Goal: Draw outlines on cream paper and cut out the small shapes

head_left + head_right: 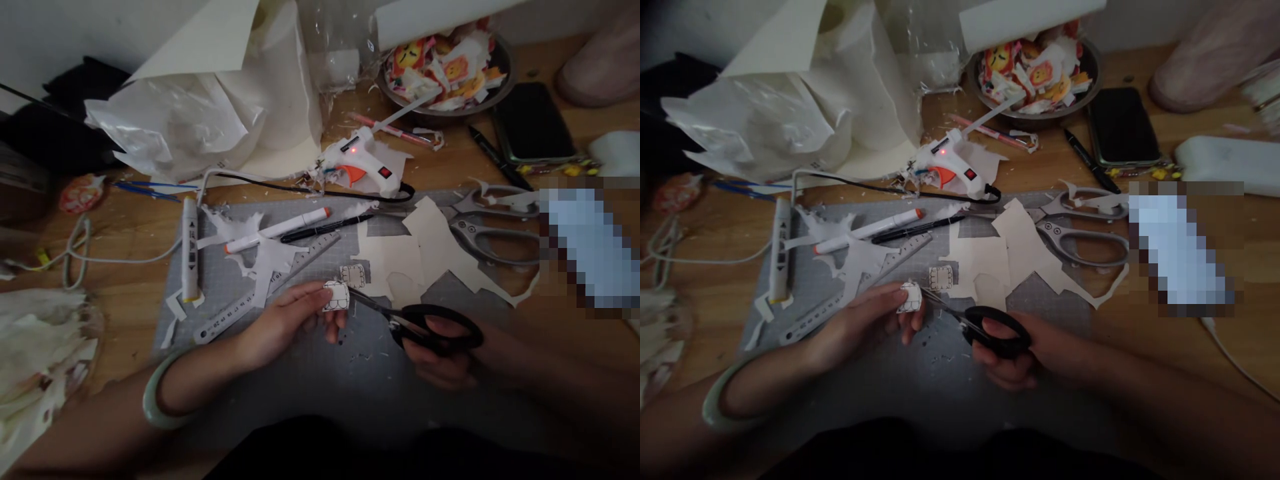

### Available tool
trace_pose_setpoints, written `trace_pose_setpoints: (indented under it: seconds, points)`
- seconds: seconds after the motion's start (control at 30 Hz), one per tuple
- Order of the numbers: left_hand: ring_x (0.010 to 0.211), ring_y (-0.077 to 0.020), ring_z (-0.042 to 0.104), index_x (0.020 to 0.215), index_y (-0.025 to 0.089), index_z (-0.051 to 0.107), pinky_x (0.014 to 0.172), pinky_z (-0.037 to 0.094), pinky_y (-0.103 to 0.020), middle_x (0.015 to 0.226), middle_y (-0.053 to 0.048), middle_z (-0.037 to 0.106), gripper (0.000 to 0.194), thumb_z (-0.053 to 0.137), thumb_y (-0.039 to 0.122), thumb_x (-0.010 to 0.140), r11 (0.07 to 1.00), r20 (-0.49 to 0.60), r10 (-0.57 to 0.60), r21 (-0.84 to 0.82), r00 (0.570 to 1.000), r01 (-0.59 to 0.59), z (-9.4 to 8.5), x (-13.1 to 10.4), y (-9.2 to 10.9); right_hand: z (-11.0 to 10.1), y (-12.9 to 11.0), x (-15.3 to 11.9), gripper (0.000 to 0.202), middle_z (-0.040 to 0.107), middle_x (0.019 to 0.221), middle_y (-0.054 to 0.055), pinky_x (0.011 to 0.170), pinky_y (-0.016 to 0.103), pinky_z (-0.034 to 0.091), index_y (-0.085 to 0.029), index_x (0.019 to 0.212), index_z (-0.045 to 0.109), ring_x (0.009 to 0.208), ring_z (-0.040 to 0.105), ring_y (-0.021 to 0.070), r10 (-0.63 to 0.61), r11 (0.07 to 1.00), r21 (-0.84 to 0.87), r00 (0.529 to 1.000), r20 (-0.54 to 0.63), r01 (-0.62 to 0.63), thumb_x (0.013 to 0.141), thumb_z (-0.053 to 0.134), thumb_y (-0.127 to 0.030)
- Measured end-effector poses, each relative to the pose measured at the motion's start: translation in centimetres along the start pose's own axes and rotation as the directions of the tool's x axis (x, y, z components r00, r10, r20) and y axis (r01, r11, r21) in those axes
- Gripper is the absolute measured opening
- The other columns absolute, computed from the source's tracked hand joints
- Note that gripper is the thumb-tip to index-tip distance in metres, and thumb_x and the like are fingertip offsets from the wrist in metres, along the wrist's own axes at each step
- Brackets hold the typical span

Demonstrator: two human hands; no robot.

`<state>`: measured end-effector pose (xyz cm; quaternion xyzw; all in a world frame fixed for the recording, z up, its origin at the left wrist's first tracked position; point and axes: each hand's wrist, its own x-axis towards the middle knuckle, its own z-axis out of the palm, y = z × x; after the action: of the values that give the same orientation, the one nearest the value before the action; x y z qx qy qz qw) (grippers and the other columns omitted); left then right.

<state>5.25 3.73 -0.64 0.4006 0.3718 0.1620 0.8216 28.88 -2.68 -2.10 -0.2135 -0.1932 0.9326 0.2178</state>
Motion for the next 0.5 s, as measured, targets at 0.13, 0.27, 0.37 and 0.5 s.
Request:
trace_pose_setpoints:
  seconds: [0.13, 0.27, 0.37, 0.5]
  points:
    - [0.061, -0.0122, 0.055, 0.077, 0.013, 0.061, 0.061, 0.042, -0.025, 0.072, -0.002, 0.061, 0.028, 0.054, 0.037, 0.089, 1.000, -0.005, -0.003, -0.007, 1.000, 0.003, 0.07, -0.11, -0.02, -0.01, -0.09, -0.12, 0.046, 0.024, 0.039, -0.014, 0.031, 0.019, 0.015, -0.017, 0.068, 0.047, 0.031, 0.020, 0.0044, 0.019, 1.000, 0.016, 1.000, -0.014, -0.019, 0.086, 0.051, -0.060]
    - [0.062, -0.0121, 0.055, 0.076, 0.012, 0.062, 0.061, 0.043, -0.025, 0.072, -0.003, 0.061, 0.028, 0.055, 0.036, 0.089, 1.000, 0.001, -0.004, -0.017, 1.000, 0.004, 0.13, -0.12, -0.06, -0.16, -0.07, -0.13, 0.045, 0.025, 0.039, -0.014, 0.031, 0.018, 0.015, -0.017, 0.069, 0.047, 0.031, 0.020, 0.0044, 0.016, 1.000, 0.027, 1.000, 0.011, -0.016, 0.087, 0.050, -0.058]
    - [0.063, -0.0121, 0.055, 0.076, 0.012, 0.063, 0.062, 0.042, -0.024, 0.071, -0.003, 0.061, 0.029, 0.057, 0.038, 0.088, 1.000, 0.002, -0.011, -0.011, 1.000, 0.011, 0.05, -0.14, -0.09, -0.22, -0.03, -0.09, 0.044, 0.025, 0.039, -0.014, 0.031, 0.018, 0.015, -0.017, 0.069, 0.047, 0.031, 0.020, 0.0045, 0.007, 0.999, 0.031, 1.000, 0.025, -0.007, 0.088, 0.050, -0.057]
    - [0.064, -0.0122, 0.054, 0.077, 0.012, 0.063, 0.062, 0.041, -0.024, 0.071, -0.003, 0.060, 0.033, 0.057, 0.042, 0.088, 0.999, 0.004, -0.019, 0.047, 1.000, 0.018, -0.16, -0.25, -0.12, -0.28, 0.12, -0.07, 0.045, 0.024, 0.038, -0.014, 0.030, 0.018, 0.015, -0.017, 0.069, 0.048, 0.030, 0.019, 0.0045, 0.012, 0.999, 0.041, 1.000, 0.020, -0.013, 0.088, 0.050, -0.058]
